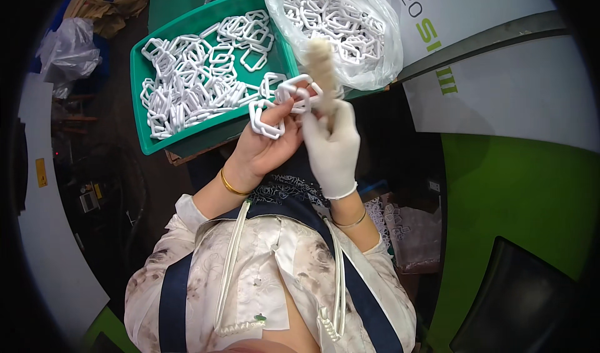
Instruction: The person is counting and packaging small white plastic components into bags using a specialized tool.
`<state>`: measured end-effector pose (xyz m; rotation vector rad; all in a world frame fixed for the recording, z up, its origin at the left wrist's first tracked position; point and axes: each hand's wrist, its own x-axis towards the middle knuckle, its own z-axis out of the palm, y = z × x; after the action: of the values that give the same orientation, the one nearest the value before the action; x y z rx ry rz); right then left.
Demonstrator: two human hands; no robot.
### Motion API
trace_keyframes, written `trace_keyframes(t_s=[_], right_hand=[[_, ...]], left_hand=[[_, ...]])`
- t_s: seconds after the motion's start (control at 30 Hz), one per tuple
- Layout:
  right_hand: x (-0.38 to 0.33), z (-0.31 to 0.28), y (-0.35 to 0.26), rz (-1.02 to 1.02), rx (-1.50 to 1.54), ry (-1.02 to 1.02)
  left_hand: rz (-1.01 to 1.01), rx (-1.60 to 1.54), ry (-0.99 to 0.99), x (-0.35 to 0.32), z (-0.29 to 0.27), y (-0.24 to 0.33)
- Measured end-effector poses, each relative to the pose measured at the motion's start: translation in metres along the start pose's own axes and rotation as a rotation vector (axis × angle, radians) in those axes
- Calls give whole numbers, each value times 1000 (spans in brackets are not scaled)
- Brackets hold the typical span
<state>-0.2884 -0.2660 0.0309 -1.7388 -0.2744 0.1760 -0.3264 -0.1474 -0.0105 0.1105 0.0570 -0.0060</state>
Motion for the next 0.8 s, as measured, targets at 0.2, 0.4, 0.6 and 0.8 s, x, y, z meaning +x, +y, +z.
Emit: trace_keyframes(t_s=[0.2,0.4,0.6,0.8], right_hand=[[-16,-3,-13,131,-15,-266],[-9,-5,2,104,25,-111],[-2,-23,5,41,-22,-62],[-10,-37,11,5,-224,-252]], left_hand=[[-91,-102,105,1,-2,1],[30,-34,-32,-1,-2,-6],[4,-24,14,-1,7,0],[25,-44,-32,1,-8,-4]])
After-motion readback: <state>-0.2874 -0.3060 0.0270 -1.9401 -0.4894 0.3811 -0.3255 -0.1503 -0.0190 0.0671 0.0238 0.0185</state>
